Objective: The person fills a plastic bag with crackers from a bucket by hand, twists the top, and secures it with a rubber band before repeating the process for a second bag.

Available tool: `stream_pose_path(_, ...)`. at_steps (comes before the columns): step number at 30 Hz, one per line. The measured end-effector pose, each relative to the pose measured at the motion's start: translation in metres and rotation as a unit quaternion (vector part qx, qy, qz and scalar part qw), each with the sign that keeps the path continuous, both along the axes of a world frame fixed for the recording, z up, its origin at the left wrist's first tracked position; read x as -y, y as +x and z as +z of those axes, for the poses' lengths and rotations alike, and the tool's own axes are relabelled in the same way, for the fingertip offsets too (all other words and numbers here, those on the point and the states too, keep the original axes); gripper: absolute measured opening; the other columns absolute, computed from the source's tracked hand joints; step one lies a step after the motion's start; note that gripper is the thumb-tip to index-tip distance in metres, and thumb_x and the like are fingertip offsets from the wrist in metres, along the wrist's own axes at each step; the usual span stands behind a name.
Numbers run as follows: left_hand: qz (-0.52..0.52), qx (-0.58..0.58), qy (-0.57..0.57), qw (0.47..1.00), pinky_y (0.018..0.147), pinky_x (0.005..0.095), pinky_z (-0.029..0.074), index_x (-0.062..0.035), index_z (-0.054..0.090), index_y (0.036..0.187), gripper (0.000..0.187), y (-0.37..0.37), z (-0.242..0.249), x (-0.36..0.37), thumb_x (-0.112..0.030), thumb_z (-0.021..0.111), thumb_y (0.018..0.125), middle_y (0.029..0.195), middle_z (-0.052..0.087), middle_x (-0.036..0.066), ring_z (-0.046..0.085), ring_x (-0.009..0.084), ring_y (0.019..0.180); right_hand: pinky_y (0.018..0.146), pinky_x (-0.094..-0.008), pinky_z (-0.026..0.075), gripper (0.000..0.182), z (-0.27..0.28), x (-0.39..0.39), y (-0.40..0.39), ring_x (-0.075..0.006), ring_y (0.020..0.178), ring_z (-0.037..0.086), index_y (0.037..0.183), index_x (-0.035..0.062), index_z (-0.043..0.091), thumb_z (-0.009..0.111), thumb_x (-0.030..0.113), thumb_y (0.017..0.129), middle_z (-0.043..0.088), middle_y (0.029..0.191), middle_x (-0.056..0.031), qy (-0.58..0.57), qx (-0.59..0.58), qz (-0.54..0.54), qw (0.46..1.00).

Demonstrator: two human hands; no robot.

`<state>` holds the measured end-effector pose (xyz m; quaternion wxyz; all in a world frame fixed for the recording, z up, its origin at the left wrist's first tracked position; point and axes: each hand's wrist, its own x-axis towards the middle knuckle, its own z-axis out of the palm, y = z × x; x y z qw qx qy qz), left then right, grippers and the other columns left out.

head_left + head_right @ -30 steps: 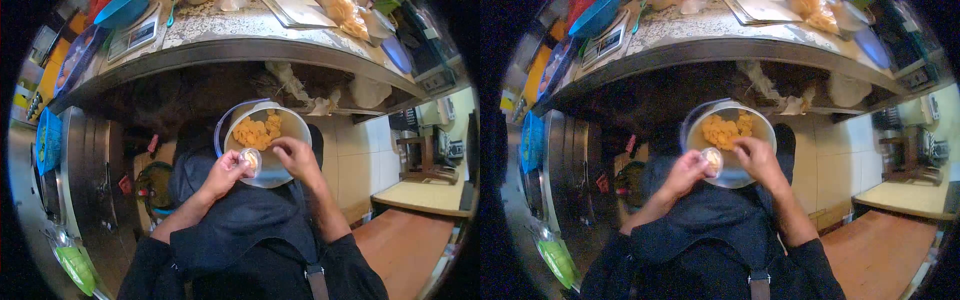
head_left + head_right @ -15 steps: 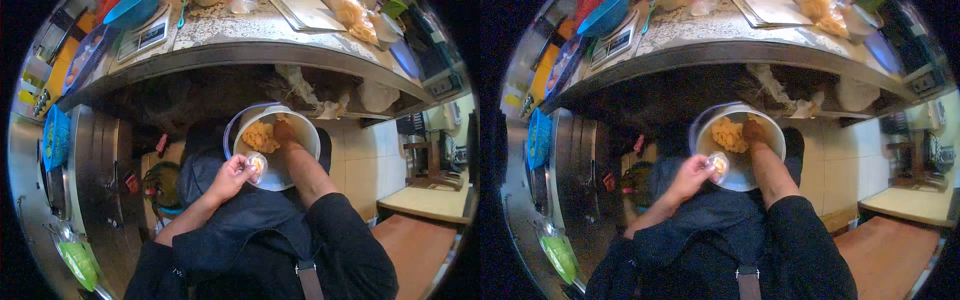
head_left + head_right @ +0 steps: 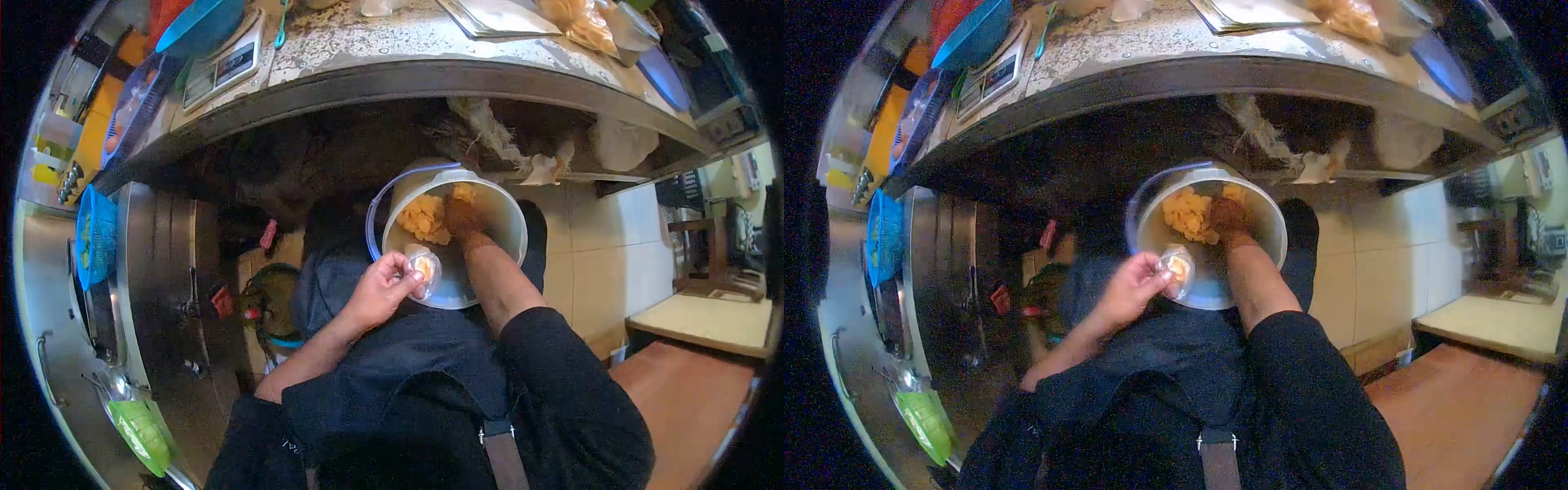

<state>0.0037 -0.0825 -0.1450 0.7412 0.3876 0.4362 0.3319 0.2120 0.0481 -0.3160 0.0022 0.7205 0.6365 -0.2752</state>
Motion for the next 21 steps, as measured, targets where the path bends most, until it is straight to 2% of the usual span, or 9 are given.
stream_pose_path(1,0.0,0.008,0.005,1.0,0.072,0.0269,0.051,-0.0044,0.047,0.095,0.012,0.0,-0.001,0.0,-0.01,0.058,0.093,0.086,0.059,0.005,0.061,0.012,0.075,0.085,-0.0476,0.049,0.029,0.01,0.002,-0.001,-0.037,0.1,0.062,0.107,0.0002,0.062,0.05,0.019,0.088,0.064,0.102,-0.0255,-0.003,-0.018,-0.025,1.0)
stream_pose_path(4,0.0,0.02,0.009,1.0,0.073,0.0272,0.051,-0.0045,0.047,0.095,0.012,0.001,-0.004,-0.001,-0.009,0.058,0.093,0.086,0.059,0.005,0.061,0.0121,0.077,0.084,-0.0458,0.049,0.027,-0.09,-0.019,0.019,-0.0372,0.098,0.063,0.103,-0.0004,0.064,0.055,0.016,0.083,0.064,0.101,-0.0247,0.072,-0.006,0.074,0.995)
stream_pose_path(7,-0.001,0.014,-0.004,1.0,0.074,0.0276,0.051,-0.0046,0.047,0.095,0.012,0.002,0.001,-0.002,-0.009,0.058,0.093,0.086,0.059,0.005,0.061,0.0123,0.078,0.083,-0.0451,0.051,0.03,-0.03,-0.025,0.016,-0.035,0.094,0.065,0.102,0.0037,0.067,0.054,0.02,0.081,0.065,0.102,-0.0233,0.052,-0.116,0.008,0.992)
stream_pose_path(10,-0.001,0.02,0.0,1.0,0.074,0.028,0.051,-0.0046,0.048,0.095,0.011,0.004,0.002,-0.003,-0.009,0.058,0.093,0.086,0.059,0.005,0.061,0.0124,0.079,0.077,-0.04,0.053,0.025,-0.026,-0.034,0.017,-0.029,0.088,0.066,0.095,0.0042,0.069,0.059,0.014,0.074,0.067,0.097,-0.0188,0.0,-0.269,-0.048,0.962)
stream_pose_path(13,0.008,0.027,0.0,1.0,0.075,0.0278,0.051,-0.0046,0.048,0.096,0.011,0.004,0.0,-0.002,-0.009,0.057,0.093,0.086,0.059,0.005,0.061,0.0126,0.078,0.071,-0.0345,0.053,0.021,-0.011,-0.033,0.011,-0.0223,0.08,0.066,0.089,0.0052,0.071,0.063,0.008,0.07,0.069,0.089,-0.0119,-0.03,-0.377,-0.177,0.909)
stream_pose_path(16,0.013,0.029,0.001,0.999,0.074,0.0273,0.05,-0.0047,0.048,0.095,0.011,0.003,0.001,-0.002,-0.01,0.058,0.093,0.086,0.06,0.006,0.061,0.0125,0.078,0.067,-0.0323,0.052,0.019,0.038,-0.025,0.005,-0.0183,0.073,0.064,0.085,0.0062,0.071,0.065,0.004,0.067,0.068,0.083,-0.005,-0.098,-0.42,-0.205,0.878)
stream_pose_path(18,0.008,0.025,0.009,1.0,0.074,0.0269,0.05,-0.0048,0.048,0.095,0.012,0.002,-0.001,-0.002,-0.01,0.058,0.093,0.086,0.06,0.006,0.061,0.0124,0.077,0.066,-0.0329,0.052,0.02,0.002,-0.028,0.01,-0.0191,0.071,0.064,0.087,0.0063,0.071,0.066,0.007,0.068,0.069,0.083,-0.0063,-0.072,-0.407,-0.183,0.892)
stream_pose_path(21,0.01,0.034,0.006,0.999,0.075,0.0267,0.05,-0.0048,0.048,0.095,0.012,0.001,0.0,-0.001,-0.011,0.059,0.093,0.086,0.06,0.006,0.061,0.0121,0.077,0.067,-0.0338,0.052,0.023,-0.009,-0.033,0.012,-0.0211,0.072,0.065,0.091,0.0071,0.07,0.069,0.011,0.068,0.07,0.085,-0.0093,-0.066,-0.327,-0.157,0.93)
